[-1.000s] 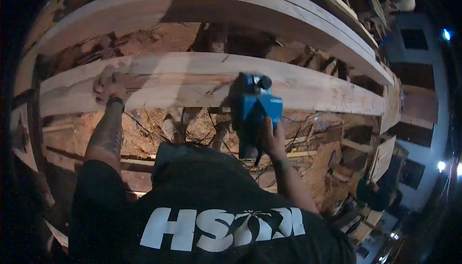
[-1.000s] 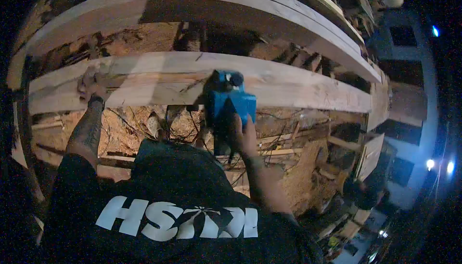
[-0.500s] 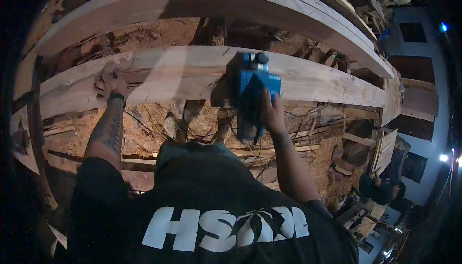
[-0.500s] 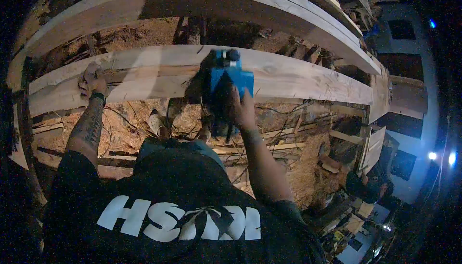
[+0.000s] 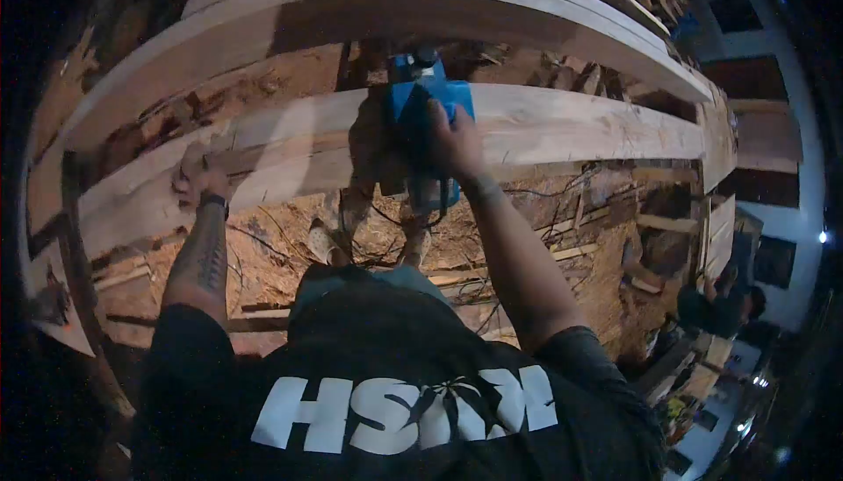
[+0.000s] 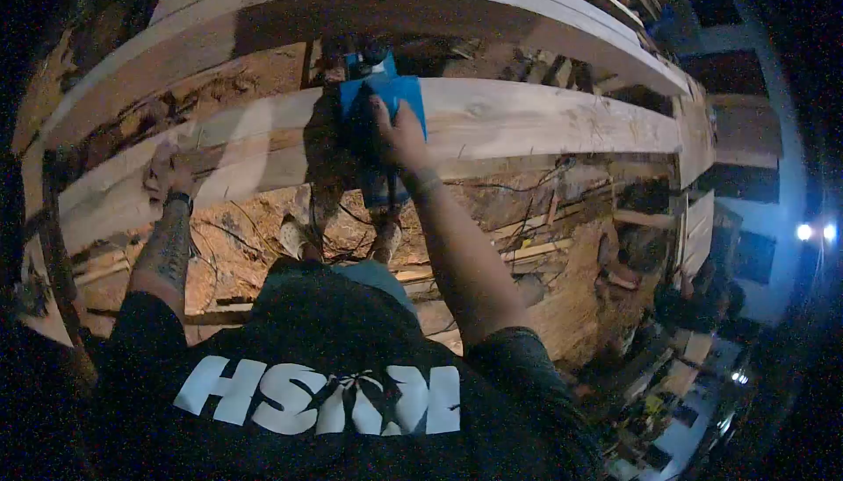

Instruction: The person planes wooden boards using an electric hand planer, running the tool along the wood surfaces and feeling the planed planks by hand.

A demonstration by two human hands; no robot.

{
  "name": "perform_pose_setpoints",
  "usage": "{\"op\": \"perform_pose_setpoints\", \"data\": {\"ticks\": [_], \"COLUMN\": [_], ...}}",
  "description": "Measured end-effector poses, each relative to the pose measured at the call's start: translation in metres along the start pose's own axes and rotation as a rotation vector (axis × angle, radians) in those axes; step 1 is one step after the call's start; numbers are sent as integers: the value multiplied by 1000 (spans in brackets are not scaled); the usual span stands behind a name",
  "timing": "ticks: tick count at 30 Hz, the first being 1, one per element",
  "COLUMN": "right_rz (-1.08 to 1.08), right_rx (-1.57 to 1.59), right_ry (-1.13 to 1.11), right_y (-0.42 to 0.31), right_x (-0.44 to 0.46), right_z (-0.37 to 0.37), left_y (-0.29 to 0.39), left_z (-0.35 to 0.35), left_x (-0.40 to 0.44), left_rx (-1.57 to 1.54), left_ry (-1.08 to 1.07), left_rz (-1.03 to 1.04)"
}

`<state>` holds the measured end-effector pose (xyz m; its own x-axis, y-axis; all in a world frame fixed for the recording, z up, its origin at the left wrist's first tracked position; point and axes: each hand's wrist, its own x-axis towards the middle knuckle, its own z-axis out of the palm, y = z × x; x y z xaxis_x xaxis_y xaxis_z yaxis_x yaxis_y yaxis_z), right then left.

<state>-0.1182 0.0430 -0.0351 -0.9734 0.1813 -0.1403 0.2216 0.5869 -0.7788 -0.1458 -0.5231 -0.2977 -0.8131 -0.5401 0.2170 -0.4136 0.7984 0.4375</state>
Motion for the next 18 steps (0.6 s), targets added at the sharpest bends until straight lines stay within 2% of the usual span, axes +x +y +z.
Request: {"op": "perform_pose_setpoints", "data": {"ticks": [2,4,5,7,11,14,15,18], "right_rz": [-29,-20,4,115,38,-57,-31,42], "right_rx": [-31,-47,-44,39,-79,-88,-89,-50], "right_ry": [46,68,69,78,62,189,157,81], "right_y": [12,30,39,54,34,52,47,35], "right_x": [-31,-76,-98,-124,-85,-19,-9,-7], "right_z": [-11,-23,-31,-41,-44,-18,-21,-36], "left_y": [-7,15,29,87,221,303,318,336], "left_z": [-1,-14,-27,-60,-81,-59,-52,-37], "left_x": [4,-6,-10,-36,-88,-110,-116,-131], "left_rx": [-241,-485,-473,-236,187,187,158,195], "left_ry": [65,138,138,32,-179,-354,-419,-423], "left_rz": [45,124,200,387,677,648,618,624]}}
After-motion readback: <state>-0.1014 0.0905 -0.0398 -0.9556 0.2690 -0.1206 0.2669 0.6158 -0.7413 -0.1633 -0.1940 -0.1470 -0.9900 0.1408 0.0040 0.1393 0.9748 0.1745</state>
